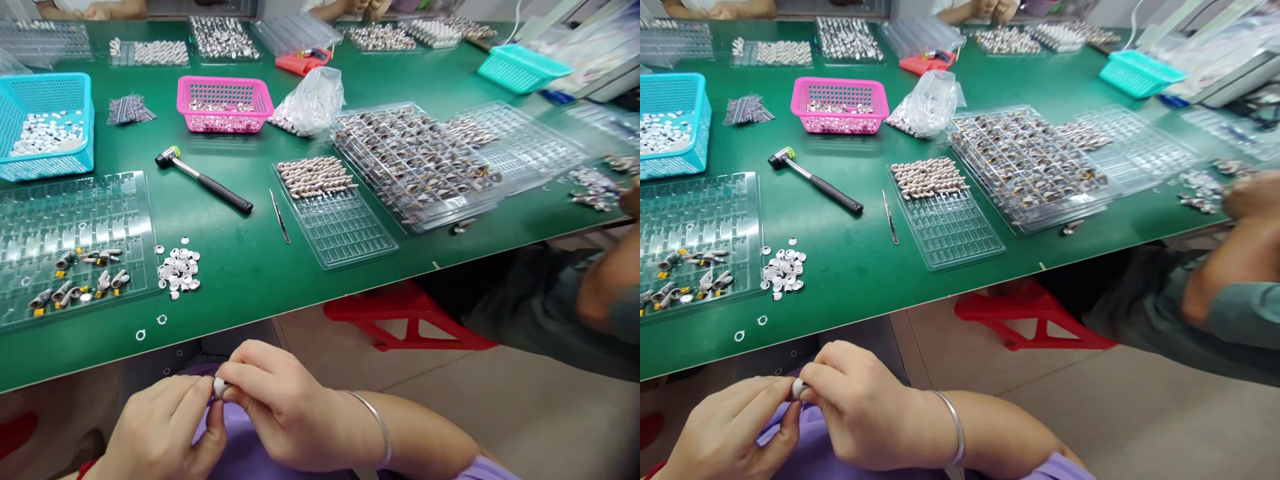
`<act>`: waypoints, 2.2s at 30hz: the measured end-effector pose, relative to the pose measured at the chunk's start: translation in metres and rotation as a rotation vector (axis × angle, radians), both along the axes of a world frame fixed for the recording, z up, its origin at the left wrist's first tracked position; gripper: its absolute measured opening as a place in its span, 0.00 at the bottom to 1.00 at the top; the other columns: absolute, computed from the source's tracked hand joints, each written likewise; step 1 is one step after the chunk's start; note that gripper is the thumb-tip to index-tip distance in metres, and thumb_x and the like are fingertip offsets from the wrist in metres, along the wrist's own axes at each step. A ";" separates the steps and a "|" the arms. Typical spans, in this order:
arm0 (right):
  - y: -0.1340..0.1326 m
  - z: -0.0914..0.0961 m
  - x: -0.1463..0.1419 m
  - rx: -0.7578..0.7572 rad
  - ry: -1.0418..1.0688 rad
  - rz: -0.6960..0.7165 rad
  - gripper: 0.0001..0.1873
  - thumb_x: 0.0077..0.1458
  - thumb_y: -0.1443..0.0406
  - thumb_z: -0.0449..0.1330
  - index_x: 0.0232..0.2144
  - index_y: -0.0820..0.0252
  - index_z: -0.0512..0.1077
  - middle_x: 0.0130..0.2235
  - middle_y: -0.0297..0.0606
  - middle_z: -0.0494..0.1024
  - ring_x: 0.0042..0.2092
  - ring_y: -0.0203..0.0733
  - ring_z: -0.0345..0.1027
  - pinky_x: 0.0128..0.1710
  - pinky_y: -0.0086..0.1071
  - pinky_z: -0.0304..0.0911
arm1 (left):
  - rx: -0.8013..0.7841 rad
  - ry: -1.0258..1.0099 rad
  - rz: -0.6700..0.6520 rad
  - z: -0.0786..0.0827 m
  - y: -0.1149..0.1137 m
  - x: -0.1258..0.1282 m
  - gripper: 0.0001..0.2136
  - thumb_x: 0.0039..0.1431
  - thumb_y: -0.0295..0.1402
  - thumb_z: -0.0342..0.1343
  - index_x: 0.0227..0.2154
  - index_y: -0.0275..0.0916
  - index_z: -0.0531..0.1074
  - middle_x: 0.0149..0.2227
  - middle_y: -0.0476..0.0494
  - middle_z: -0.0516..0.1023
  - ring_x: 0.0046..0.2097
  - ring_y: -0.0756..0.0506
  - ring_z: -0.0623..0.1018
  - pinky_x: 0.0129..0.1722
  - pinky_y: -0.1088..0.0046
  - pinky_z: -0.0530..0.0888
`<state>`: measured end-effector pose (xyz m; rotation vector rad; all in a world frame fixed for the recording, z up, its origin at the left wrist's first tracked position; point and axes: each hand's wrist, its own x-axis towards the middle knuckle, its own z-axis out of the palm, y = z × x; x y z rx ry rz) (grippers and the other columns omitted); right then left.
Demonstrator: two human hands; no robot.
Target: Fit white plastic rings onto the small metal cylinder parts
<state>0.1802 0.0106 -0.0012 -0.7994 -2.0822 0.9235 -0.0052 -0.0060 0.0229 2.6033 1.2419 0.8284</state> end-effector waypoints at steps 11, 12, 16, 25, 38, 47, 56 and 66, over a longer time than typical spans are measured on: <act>0.003 0.009 0.005 0.017 -0.163 0.051 0.13 0.60 0.75 0.47 0.30 0.64 0.69 0.28 0.40 0.68 0.29 0.39 0.59 0.29 0.29 0.61 | -0.009 0.011 0.004 -0.005 0.001 0.000 0.08 0.63 0.24 0.48 0.31 0.39 0.70 0.26 0.51 0.79 0.25 0.50 0.78 0.28 0.74 0.73; 0.003 0.009 0.005 0.027 -0.174 0.046 0.13 0.59 0.75 0.47 0.29 0.64 0.69 0.28 0.40 0.68 0.29 0.39 0.58 0.29 0.30 0.60 | -0.006 0.011 0.005 -0.004 0.001 0.000 0.08 0.63 0.24 0.48 0.31 0.39 0.70 0.26 0.52 0.79 0.25 0.50 0.78 0.28 0.74 0.73; 0.001 0.008 0.003 0.073 -0.217 0.021 0.12 0.58 0.76 0.47 0.27 0.63 0.67 0.27 0.40 0.67 0.29 0.39 0.57 0.29 0.31 0.59 | -0.001 0.005 0.013 -0.001 0.003 0.001 0.09 0.64 0.24 0.47 0.30 0.40 0.69 0.24 0.53 0.78 0.23 0.51 0.78 0.26 0.74 0.72; 0.003 0.007 0.001 -0.011 -0.122 0.038 0.12 0.61 0.74 0.48 0.30 0.63 0.68 0.27 0.38 0.67 0.29 0.38 0.59 0.28 0.30 0.60 | 0.010 0.006 0.002 -0.001 0.002 0.000 0.09 0.64 0.24 0.47 0.32 0.39 0.70 0.26 0.51 0.80 0.25 0.51 0.79 0.27 0.75 0.73; 0.000 0.002 0.000 0.126 -0.012 -0.002 0.12 0.56 0.78 0.49 0.37 0.68 0.71 0.30 0.44 0.73 0.31 0.39 0.63 0.30 0.29 0.64 | 0.007 -0.025 -0.004 -0.002 0.000 -0.003 0.08 0.62 0.23 0.48 0.31 0.38 0.71 0.25 0.51 0.80 0.24 0.51 0.79 0.27 0.77 0.75; -0.005 -0.005 0.001 0.252 -0.003 -0.038 0.14 0.57 0.78 0.49 0.43 0.71 0.71 0.33 0.46 0.75 0.32 0.41 0.66 0.30 0.31 0.68 | 0.103 -0.050 -0.015 -0.004 -0.003 -0.005 0.07 0.61 0.20 0.50 0.34 0.35 0.71 0.26 0.48 0.81 0.26 0.50 0.81 0.31 0.77 0.78; -0.008 -0.008 0.004 0.307 0.029 -0.054 0.16 0.57 0.78 0.49 0.45 0.74 0.71 0.33 0.47 0.75 0.32 0.41 0.67 0.31 0.32 0.69 | 0.127 -0.043 -0.053 -0.008 -0.007 -0.007 0.07 0.60 0.19 0.51 0.35 0.33 0.73 0.28 0.45 0.83 0.28 0.49 0.82 0.34 0.77 0.80; -0.006 -0.005 0.002 0.304 -0.005 -0.053 0.15 0.54 0.78 0.50 0.41 0.72 0.71 0.31 0.46 0.74 0.30 0.41 0.65 0.28 0.32 0.67 | 0.097 -0.046 -0.071 0.000 -0.002 -0.002 0.08 0.59 0.18 0.49 0.34 0.34 0.71 0.26 0.45 0.82 0.26 0.48 0.81 0.31 0.76 0.80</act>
